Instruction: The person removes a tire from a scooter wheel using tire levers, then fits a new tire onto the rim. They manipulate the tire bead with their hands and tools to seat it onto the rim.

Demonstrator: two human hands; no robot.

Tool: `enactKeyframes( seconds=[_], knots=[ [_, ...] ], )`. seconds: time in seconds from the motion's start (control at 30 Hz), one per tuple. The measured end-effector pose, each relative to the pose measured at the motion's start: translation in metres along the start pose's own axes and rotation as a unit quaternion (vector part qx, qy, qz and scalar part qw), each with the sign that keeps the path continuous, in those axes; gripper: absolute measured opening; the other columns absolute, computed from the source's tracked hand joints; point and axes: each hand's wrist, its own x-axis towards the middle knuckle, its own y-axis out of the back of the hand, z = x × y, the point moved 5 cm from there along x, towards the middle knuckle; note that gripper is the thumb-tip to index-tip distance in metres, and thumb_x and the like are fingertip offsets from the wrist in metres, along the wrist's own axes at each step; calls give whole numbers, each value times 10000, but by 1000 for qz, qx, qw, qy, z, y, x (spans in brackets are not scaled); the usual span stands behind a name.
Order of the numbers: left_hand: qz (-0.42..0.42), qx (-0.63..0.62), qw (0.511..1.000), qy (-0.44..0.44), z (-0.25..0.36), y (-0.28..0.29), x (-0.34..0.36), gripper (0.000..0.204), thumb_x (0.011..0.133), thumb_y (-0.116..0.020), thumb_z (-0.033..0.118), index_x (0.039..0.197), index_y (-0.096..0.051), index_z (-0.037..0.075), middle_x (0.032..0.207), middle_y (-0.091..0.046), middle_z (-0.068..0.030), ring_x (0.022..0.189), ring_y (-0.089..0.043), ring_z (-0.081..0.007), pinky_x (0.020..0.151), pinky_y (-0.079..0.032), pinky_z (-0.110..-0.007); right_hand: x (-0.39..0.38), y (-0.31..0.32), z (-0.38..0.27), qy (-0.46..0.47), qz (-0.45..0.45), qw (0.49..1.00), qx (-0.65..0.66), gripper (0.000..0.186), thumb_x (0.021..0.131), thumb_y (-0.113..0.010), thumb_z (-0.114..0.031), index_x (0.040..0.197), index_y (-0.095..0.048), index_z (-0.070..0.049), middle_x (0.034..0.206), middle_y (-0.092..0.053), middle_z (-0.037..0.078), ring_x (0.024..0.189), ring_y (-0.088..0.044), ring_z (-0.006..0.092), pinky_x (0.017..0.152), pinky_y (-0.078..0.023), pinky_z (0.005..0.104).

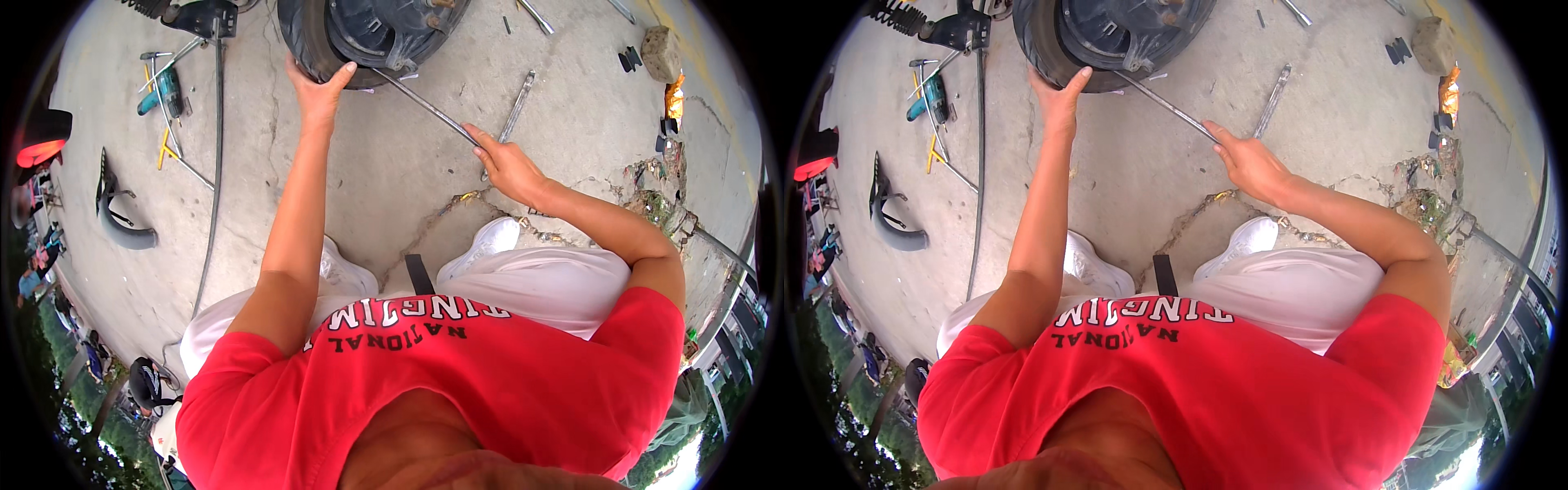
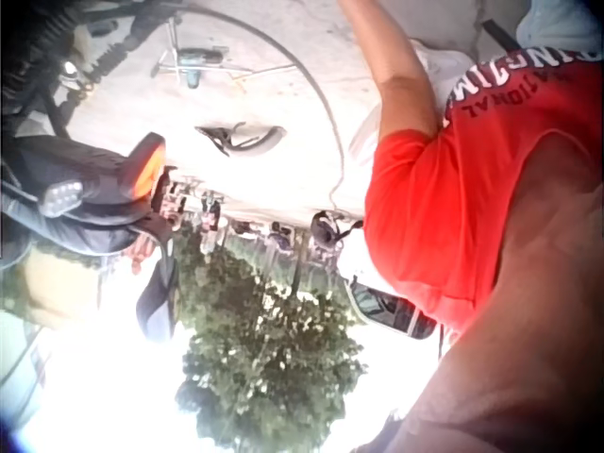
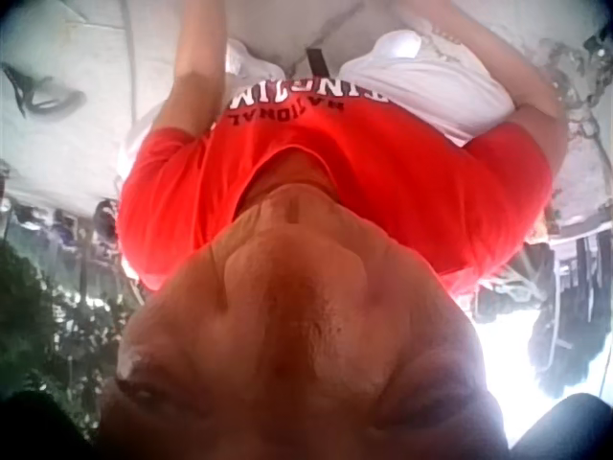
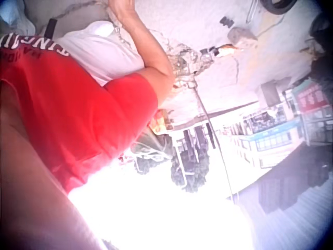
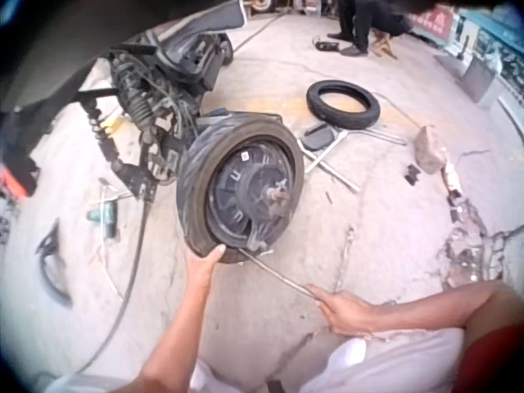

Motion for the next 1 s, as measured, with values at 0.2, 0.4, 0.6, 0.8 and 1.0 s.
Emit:
enactKeyframes(
  seconds=[0.2, 0.4, 0.6, 0.8, 1.0],
  knots=[
    [-3, 246, 959, -142, 84, -17, 56, 874, 674, -862, 349, 1295, -431, -90, 1236, -537, -218, 1151, -527, -266, 992, -402, -352, 8, 11, 6, -30, -63, 997, -36, 446, 1004, -424, -185, 1443, -360, -135, 686, -577, 248, 634, -586, 382, 674, -460, 471],
    [-2, 248, 946, -209, 90, -23, 52, 836, 667, -866, 366, 1242, -480, -103, 1183, -570, -227, 1103, -559, -277, 967, -420, -352, 53, 96, 32, 105, -92, 975, -176, 408, 1011, -417, -244, 1409, -427, -157, 740, -625, 204, 707, -639, 326, 754, -483, 461],
    [11, 226, 950, -213, 78, -19, 47, 844, 685, -856, 350, 1267, -442, -100, 1204, -554, -217, 1111, -549, -280, 978, -411, -356, 69, 135, 12, 57, -109, 953, -278, 388, 1004, -435, -269, 1377, -476, -170, 773, -635, 210, 732, -639, 324, 786, -497, 444],
    [-26, 178, 971, -161, 80, -20, 46, 836, 710, -842, 316, 1291, -402, -94, 1218, -533, -210, 1127, -524, -268, 992, -394, -359, 48, 82, 59, 35, -61, 983, -167, 385, 1001, -448, -270, 1366, -489, -152, 811, -641, 229, 768, -645, 333, 805, -500, 433],
    [-25, 177, 972, -153, 78, -12, 39, 805, 695, -841, 211, 1290, -388, -85, 1212, -529, -206, 1120, -515, -270, 996, -386, -361, 29, 78, 19, 2, -109, 989, -100, 403, 999, -456, -250, 1372, -472, -97, 968, -663, 235, 863, -652, 362, 831, -497, 427]
  ],
)
